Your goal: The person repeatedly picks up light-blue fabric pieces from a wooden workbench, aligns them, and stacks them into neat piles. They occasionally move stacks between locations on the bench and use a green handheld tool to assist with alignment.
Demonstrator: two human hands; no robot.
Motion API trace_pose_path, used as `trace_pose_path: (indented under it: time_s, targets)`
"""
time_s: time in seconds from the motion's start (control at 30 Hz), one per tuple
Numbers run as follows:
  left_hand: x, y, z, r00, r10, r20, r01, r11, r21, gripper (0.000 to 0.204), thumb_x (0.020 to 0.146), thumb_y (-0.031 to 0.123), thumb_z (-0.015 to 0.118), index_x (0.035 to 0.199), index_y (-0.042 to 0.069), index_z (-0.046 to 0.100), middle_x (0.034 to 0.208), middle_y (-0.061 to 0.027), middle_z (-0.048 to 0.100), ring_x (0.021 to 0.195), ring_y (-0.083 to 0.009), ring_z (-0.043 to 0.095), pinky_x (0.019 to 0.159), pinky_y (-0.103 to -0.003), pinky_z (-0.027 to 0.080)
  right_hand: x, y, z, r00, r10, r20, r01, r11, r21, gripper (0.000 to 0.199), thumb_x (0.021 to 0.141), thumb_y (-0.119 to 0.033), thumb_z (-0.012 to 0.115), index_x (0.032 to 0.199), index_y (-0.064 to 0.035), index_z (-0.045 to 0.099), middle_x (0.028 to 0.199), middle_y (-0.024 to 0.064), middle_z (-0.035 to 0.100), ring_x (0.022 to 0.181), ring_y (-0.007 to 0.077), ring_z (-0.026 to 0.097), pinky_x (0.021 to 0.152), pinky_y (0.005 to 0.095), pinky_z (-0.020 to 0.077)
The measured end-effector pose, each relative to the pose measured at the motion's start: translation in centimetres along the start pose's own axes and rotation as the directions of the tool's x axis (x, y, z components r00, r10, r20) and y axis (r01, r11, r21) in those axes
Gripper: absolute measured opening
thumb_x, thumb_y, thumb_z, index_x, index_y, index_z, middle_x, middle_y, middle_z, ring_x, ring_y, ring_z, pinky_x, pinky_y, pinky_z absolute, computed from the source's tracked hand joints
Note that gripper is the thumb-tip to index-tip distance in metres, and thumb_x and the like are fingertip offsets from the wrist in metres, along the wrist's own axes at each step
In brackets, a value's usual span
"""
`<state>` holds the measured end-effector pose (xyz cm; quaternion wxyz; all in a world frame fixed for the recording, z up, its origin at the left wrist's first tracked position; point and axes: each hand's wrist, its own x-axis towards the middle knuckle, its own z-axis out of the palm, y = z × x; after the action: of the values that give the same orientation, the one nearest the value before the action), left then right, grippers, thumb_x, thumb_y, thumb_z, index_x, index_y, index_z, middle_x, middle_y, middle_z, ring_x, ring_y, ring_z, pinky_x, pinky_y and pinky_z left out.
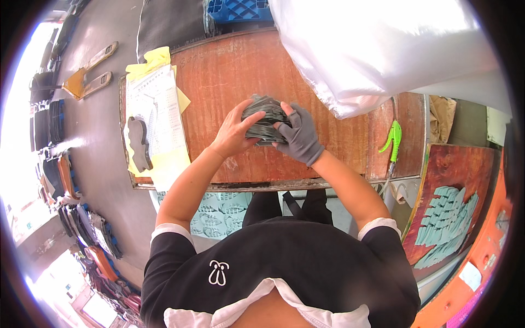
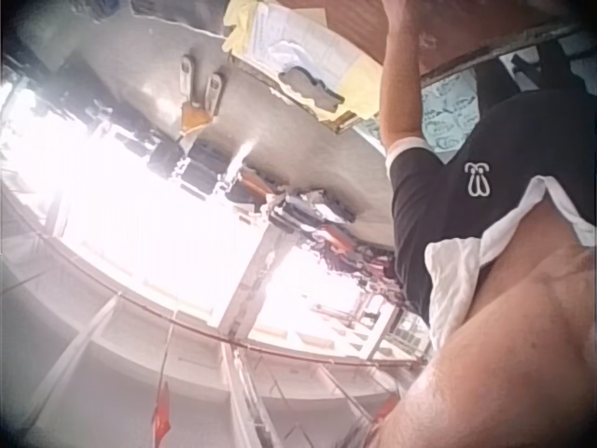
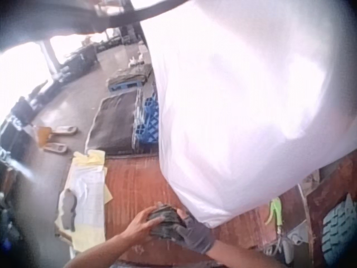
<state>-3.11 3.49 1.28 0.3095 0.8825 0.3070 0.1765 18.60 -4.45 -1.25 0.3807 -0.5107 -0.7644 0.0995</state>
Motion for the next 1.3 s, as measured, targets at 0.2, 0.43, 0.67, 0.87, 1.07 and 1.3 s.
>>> trace_pose_path:
  time_s: [0.2, 0.43, 0.67, 0.87, 1.07, 1.3]
  targets:
    - [-0.7, 0.0, 0.6, 0.985, 0.135, -0.107, -0.131, 0.991, 0.038, 0.076, 0.052, 0.004, 0.083, 0.119, 0.021, 0.053, 0.14, -0.0199, 0.036, 0.124, -0.0425, 0.043, 0.097, -0.049, 0.042, -1.0, -0.2, 0.6, 0.999, 0.024, -0.027, -0.025, 0.999, -0.036, 0.058, 0.053, -0.022, 0.084, 0.101, -0.0131, 0.052, 0.137, 0.0198, 0.04, 0.113, 0.0413, 0.047, 0.088, 0.0507, 0.046]
    - [-1.3, 0.8, 1.0, 0.991, 0.047, -0.123, -0.042, 0.998, 0.046, 0.053, 0.054, 0.004, 0.08, 0.1, 0.016, 0.056, 0.139, -0.0206, 0.038, 0.12, -0.0429, 0.045, 0.096, -0.05, 0.042, -1.3, -0.6, 0.8, 0.998, -0.014, -0.058, 0.011, 0.999, -0.037, 0.055, 0.055, -0.017, 0.083, 0.1, -0.0128, 0.052, 0.136, 0.0183, 0.042, 0.11, 0.0409, 0.05, 0.085, 0.049, 0.0475]
    - [-1.4, 1.1, 0.3, 0.975, 0.183, -0.123, -0.164, 0.975, 0.153, 0.048, 0.057, 0.006, 0.077, 0.1, 0.015, 0.057, 0.134, -0.0189, 0.042, 0.119, -0.0414, 0.046, 0.096, -0.051, 0.042, -1.5, -0.5, 0.8, 0.996, -0.042, -0.077, 0.04, 0.999, -0.027, 0.054, 0.057, -0.015, 0.082, 0.101, -0.0126, 0.05, 0.136, 0.0174, 0.042, 0.109, 0.0399, 0.051, 0.086, 0.0476, 0.0476]
    - [-1.1, 1.3, -0.1, 0.988, 0.141, -0.069, -0.125, 0.972, 0.198, 0.048, 0.059, 0.008, 0.077, 0.102, 0.015, 0.056, 0.134, -0.0181, 0.043, 0.122, -0.0395, 0.044, 0.099, -0.053, 0.038, -1.2, -0.5, 0.6, 0.997, 0.068, 0.027, -0.068, 0.997, -0.026, 0.061, 0.056, -0.019, 0.082, 0.109, -0.0107, 0.052, 0.134, 0.0182, 0.042, 0.107, 0.0379, 0.052, 0.086, 0.0461, 0.0477]
    - [-1.4, 1.2, 0.6, 0.976, 0.166, -0.143, -0.13, 0.965, 0.228, 0.05, 0.058, 0.006, 0.077, 0.102, 0.015, 0.055, 0.136, -0.0186, 0.041, 0.124, -0.0406, 0.042, 0.1, -0.055, 0.036, -0.4, -0.9, 0.0, 0.986, 0.146, 0.078, -0.142, 0.988, -0.055, 0.058, 0.053, -0.021, 0.084, 0.105, -0.0096, 0.061, 0.134, 0.0185, 0.041, 0.107, 0.0377, 0.051, 0.085, 0.0457, 0.0476]
    - [-2.3, 0.7, 2.0, 0.968, 0.163, -0.189, -0.134, 0.979, 0.156, 0.052, 0.056, 0.002, 0.076, 0.102, 0.015, 0.055, 0.138, -0.019, 0.039, 0.124, -0.0431, 0.041, 0.1, -0.054, 0.038, -0.2, -1.5, 0.0, 0.961, 0.246, 0.126, -0.246, 0.969, -0.016, 0.058, 0.052, -0.018, 0.083, 0.108, -0.0194, 0.067, 0.136, 0.0163, 0.041, 0.114, 0.0379, 0.047, 0.091, 0.0457, 0.044]
